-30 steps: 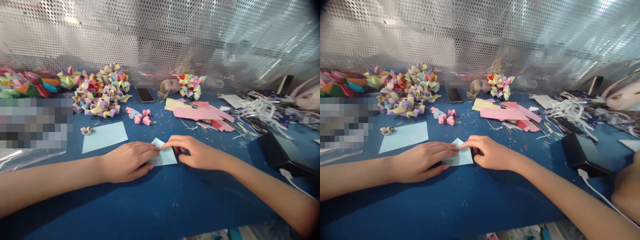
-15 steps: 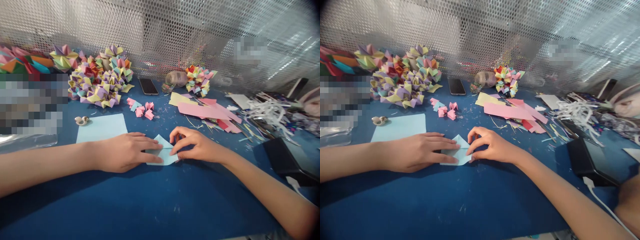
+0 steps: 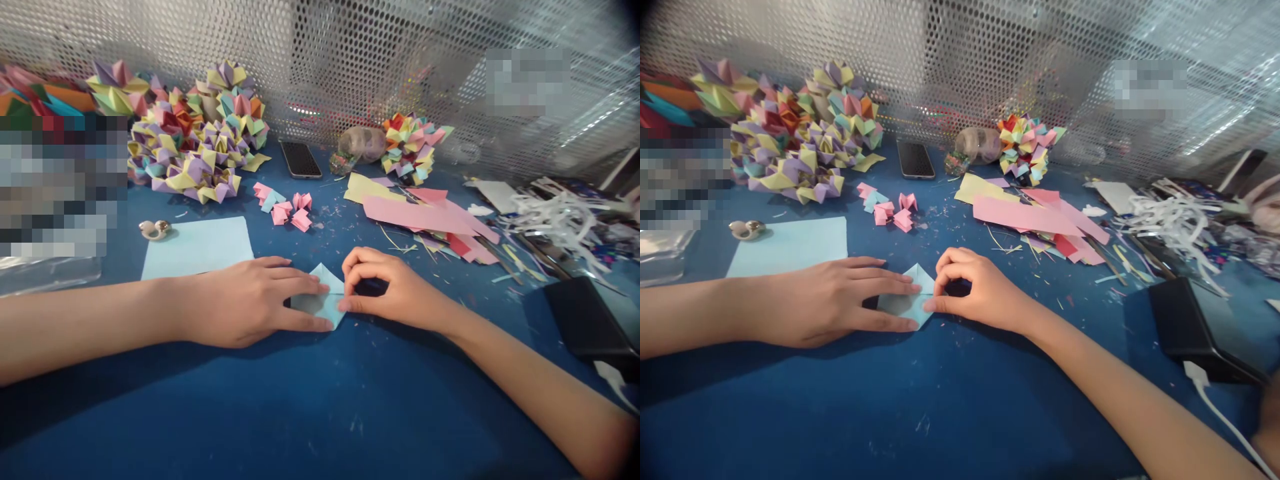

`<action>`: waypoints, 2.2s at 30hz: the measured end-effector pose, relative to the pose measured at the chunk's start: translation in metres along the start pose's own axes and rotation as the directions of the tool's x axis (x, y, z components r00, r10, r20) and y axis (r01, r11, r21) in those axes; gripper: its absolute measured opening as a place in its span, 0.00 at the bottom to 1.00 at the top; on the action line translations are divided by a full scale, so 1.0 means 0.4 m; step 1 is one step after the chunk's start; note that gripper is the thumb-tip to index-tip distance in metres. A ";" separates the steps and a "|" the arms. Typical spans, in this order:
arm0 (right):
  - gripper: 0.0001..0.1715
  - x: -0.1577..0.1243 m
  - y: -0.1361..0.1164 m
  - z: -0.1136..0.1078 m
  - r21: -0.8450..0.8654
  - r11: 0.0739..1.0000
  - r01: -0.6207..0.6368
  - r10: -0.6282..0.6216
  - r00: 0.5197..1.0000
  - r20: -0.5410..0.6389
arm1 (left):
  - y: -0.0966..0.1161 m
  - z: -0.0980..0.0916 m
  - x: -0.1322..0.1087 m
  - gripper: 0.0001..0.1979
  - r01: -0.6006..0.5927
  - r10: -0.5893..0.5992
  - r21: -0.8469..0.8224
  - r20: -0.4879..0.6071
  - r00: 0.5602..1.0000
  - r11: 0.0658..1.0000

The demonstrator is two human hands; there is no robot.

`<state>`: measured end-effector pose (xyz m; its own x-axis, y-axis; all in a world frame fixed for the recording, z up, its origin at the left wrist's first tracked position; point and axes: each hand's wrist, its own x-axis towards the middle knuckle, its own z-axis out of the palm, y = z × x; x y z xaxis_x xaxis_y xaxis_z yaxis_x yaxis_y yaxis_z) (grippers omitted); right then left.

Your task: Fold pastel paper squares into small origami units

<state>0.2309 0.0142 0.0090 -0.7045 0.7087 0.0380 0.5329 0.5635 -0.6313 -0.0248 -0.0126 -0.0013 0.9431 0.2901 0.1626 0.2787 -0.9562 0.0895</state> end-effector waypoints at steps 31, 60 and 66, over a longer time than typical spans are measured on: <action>0.17 -0.007 -0.007 0.035 -0.198 0.973 -0.122 0.079 0.975 -0.209 | 0.001 0.002 0.008 0.25 0.010 -0.009 -0.054 0.020 1.000 0.998; 0.13 -0.082 -0.053 0.054 -0.655 0.427 0.623 -0.725 0.669 0.164 | 0.007 0.000 0.012 0.20 0.036 -0.034 -0.049 0.031 0.999 0.998; 0.16 -0.095 -0.060 0.072 -0.622 0.567 0.541 -0.663 0.747 0.046 | 0.010 -0.001 0.013 0.22 0.046 -0.044 -0.027 0.071 0.996 0.999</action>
<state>0.2315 -0.0385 0.0004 -0.9014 0.1365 0.4109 0.2122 0.9665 0.1443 -0.0191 -0.0149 0.0004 0.9404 0.3285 0.0882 0.3170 -0.9404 0.1229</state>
